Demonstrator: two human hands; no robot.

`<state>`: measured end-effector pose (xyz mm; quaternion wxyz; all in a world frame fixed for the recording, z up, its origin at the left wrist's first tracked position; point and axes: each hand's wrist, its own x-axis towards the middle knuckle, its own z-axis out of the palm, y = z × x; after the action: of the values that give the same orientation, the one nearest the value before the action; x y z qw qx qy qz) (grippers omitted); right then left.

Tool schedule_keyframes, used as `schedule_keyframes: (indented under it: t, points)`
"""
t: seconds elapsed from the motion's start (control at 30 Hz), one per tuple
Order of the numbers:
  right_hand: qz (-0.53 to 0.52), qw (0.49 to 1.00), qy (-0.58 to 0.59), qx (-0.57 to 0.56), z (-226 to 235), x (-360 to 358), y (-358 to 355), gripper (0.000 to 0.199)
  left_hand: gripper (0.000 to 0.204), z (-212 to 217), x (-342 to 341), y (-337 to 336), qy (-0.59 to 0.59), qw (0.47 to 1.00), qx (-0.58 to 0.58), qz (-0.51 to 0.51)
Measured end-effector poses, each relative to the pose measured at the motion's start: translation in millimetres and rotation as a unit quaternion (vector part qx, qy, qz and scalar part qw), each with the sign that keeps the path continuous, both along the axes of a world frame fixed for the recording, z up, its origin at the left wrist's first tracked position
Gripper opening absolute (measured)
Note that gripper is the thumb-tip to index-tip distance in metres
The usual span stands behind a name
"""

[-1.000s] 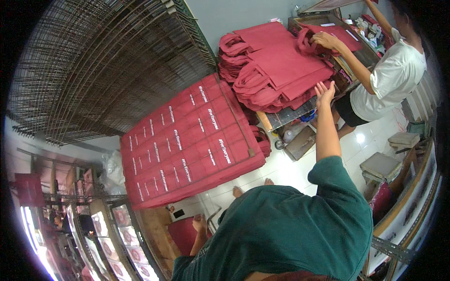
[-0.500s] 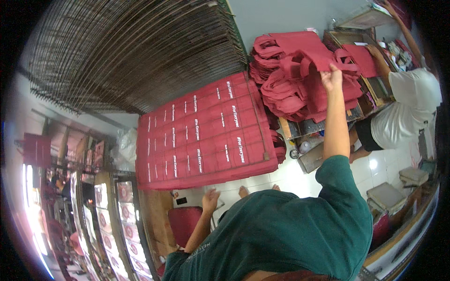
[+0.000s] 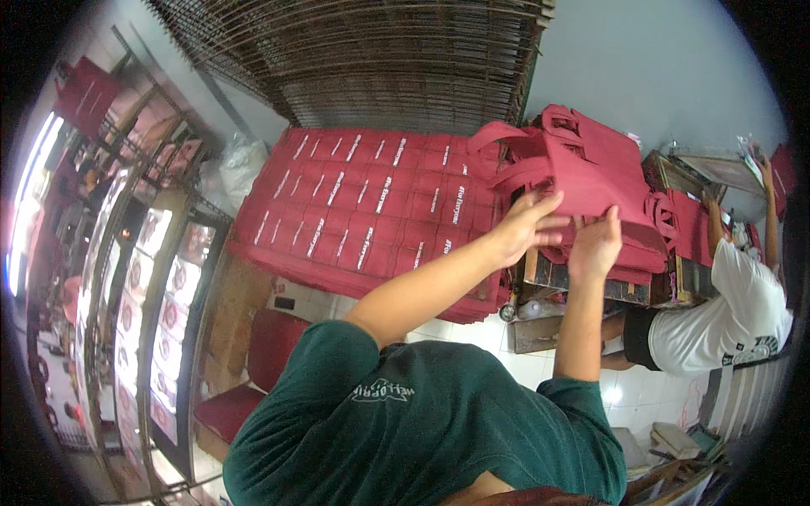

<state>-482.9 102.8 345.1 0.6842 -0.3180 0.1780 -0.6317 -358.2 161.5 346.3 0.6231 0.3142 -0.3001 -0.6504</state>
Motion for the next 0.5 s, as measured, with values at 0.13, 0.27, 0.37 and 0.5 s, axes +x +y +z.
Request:
schedule_keyframes:
  t: [0.13,0.27,0.37,0.5]
  points:
    - [0.040,0.976,0.151,-0.153,-42.4,11.9,34.4,0.041,0.075,3.0,7.9,1.9,0.001,0.983,-0.112,0.147]
    - [0.382,0.898,-0.160,0.147,-151.5,-16.5,45.5,0.055,0.097,-7.1,41.6,45.6,-0.054,0.973,-0.136,0.180]
    - [0.301,0.906,-0.182,0.238,-209.8,-48.3,42.5,0.061,0.102,-21.5,71.3,85.4,-0.113,0.971,-0.121,0.174]
    - [0.330,0.896,0.034,0.294,-201.4,-52.7,16.7,0.055,0.106,-42.8,109.1,139.5,-0.206,0.963,-0.040,0.171]
